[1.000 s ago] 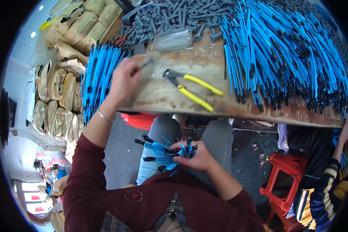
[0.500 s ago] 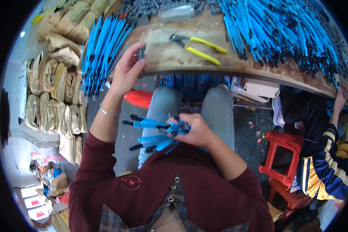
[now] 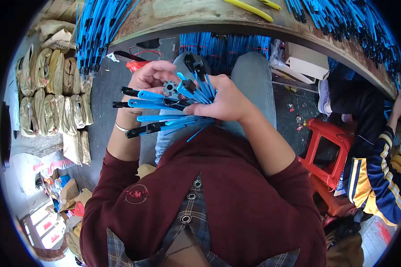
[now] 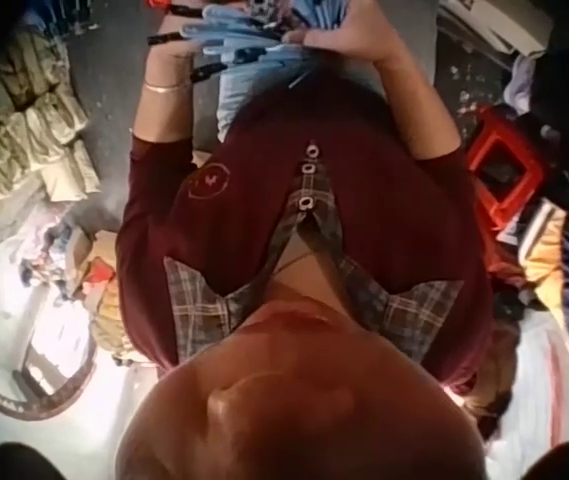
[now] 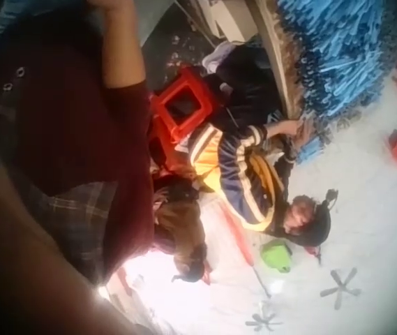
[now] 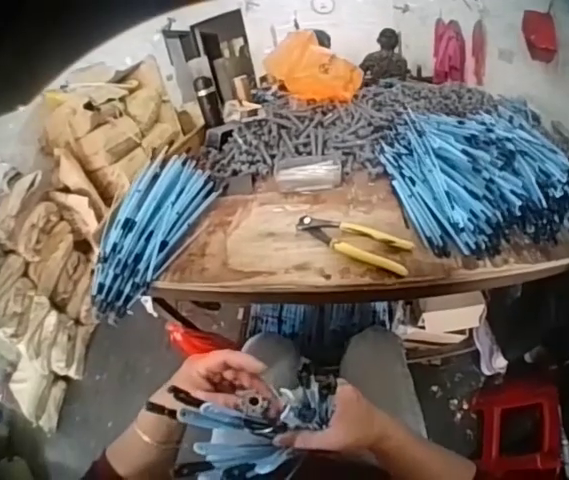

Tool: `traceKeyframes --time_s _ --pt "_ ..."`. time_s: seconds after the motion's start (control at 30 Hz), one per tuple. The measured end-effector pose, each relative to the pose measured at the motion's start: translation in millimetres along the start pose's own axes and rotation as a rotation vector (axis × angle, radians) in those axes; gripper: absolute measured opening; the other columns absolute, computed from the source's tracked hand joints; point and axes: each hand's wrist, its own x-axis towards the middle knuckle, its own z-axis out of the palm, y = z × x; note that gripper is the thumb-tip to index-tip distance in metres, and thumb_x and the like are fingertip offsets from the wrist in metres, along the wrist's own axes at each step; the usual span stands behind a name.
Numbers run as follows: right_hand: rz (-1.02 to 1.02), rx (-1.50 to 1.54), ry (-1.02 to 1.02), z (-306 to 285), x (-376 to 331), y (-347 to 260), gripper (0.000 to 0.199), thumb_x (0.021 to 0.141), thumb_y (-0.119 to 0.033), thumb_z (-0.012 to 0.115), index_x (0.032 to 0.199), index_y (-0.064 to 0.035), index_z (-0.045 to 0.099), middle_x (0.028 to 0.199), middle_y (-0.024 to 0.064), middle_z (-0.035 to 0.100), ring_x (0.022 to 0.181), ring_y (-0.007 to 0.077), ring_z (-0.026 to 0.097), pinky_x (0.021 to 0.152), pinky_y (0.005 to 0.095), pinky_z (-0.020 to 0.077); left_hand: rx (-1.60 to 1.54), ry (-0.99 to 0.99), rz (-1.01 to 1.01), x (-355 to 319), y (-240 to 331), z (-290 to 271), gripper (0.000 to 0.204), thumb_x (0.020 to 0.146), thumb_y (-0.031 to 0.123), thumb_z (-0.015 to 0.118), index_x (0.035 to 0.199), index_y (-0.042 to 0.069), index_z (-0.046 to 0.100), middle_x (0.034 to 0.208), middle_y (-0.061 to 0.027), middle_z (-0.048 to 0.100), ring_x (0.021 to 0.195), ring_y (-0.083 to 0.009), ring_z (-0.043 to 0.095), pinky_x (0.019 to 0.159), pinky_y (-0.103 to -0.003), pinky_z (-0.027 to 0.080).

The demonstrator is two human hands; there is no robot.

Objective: The person threads metal wire through sets of umbrella ribs, attaches the ribs into plastic hub runners, and twists and trims the wire using pliers.

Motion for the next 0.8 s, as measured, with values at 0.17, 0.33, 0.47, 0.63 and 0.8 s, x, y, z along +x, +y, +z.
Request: traceKeyframes --time_s 0.17,0.33,0.47,0.63,0.8 --pt "-0.005 0.095 0.054 9.4 2.5 -7.6 0.026 0.062 -0.006 0.077 0.084 -0.0008 0.064 0.081 0.0039 0.064 0.064 0.0096 0.057 0.061 0.0233 0.0461 -0.014 -0.134 0.055 4.2 -14.3 -15.4 0.042 0.078 0.002 0.063 0.119 -0.001 0.052 0.096 -0.0058 0.062 0.088 -0.0112 0.058 0.076 -0.023 0.047" --pt "-0.03 0.001 0.107 3.4 1.9 -3.8 0.026 0.062 -0.006 0.077 0.083 -0.0009 0.063 0.079 0.0034 0.063 0.065 0.01 0.058 0.06 0.0241 0.0465 0.018 -0.116 -0.037 8.9 -16.4 -15.6 0.046 0.078 0.003 0.063 0.122 0.0 0.05 0.093 -0.0062 0.064 0.09 -0.0134 0.059 0.078 -0.027 0.047" --pt "-0.025 -0.125 0.128 1.4 0.6 3.3 0.026 0.061 -0.005 0.077 0.083 -0.0012 0.063 0.077 0.0033 0.063 0.064 0.0107 0.058 0.06 0.0254 0.0469 -0.051 -0.098 0.082 25.0 -10.7 0.3 0.046 0.076 0.001 0.063 0.12 -0.001 0.052 0.094 -0.0086 0.064 0.089 -0.0169 0.059 0.078 -0.029 0.047" --pt "0.04 0.166 0.19 4.4 2.1 -0.9 0.026 0.062 -0.007 0.077 0.081 -0.002 0.061 0.074 0.0035 0.062 0.065 0.0106 0.058 0.06 0.0258 0.047 0.14 -0.252 0.208 39.7 -0.1 -9.0 0.04 0.074 -0.001 0.064 0.113 -0.002 0.057 0.094 -0.0119 0.064 0.088 -0.0211 0.06 0.076 -0.031 0.048" --pt "0.081 0.081 0.17 2.5 2.4 -10.0 0.026 0.063 -0.012 0.078 0.082 -0.0033 0.062 0.072 0.0027 0.063 0.067 0.0092 0.057 0.063 0.0244 0.0462 0.322 -0.459 0.491 52.3 -2.5 -16.4 0.035 0.073 -0.002 0.064 0.108 -0.001 0.06 0.093 -0.0123 0.064 0.088 -0.0205 0.06 0.075 -0.03 0.048"
